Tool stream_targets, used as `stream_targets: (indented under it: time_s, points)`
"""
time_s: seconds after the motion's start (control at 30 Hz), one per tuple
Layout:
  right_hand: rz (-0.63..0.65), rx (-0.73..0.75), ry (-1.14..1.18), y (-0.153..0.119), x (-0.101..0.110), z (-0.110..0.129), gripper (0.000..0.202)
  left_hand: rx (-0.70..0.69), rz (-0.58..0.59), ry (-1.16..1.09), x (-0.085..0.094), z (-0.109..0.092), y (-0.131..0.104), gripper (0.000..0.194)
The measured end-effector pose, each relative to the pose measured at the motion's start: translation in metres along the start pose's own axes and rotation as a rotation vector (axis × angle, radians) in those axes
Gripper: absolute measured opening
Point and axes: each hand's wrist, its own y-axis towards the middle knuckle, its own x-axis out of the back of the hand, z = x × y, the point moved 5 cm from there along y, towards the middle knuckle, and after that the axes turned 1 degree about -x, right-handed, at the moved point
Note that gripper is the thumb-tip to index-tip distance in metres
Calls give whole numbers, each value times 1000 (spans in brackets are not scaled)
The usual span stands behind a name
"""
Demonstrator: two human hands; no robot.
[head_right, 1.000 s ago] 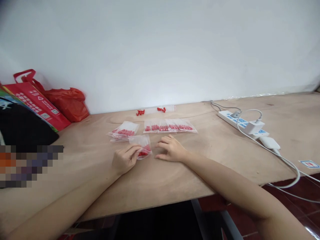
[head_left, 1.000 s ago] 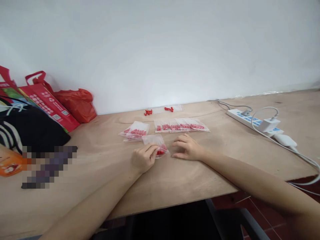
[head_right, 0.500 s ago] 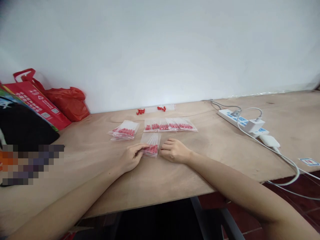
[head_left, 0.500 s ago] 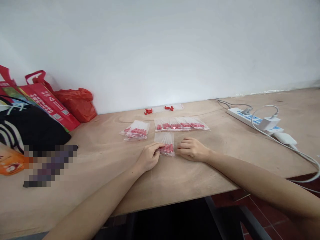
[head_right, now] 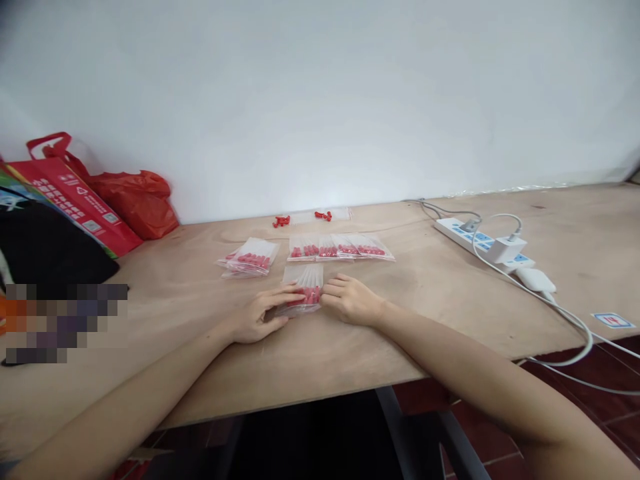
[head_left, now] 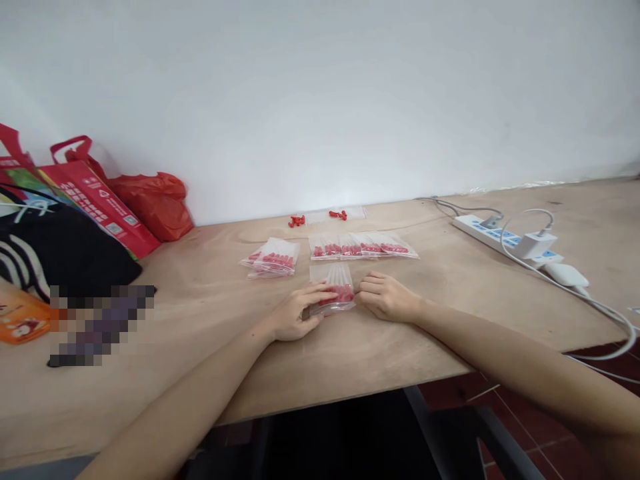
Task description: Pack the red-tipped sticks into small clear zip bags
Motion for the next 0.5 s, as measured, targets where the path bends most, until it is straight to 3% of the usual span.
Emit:
stream_targets:
  time_s: [0.17, 0.27, 0.5]
  points:
    - [83, -73, 39, -1, -1, -3, 22, -55, 10, 200, 8, -1, 2, 40]
    - [44, -117, -25, -3, 1, -6, 21, -57, -19, 276, 11, 4, 0, 43]
    - [-78, -170, -56, -5, 5, -8, 18, -108, -126, 182, 13, 4, -12, 41]
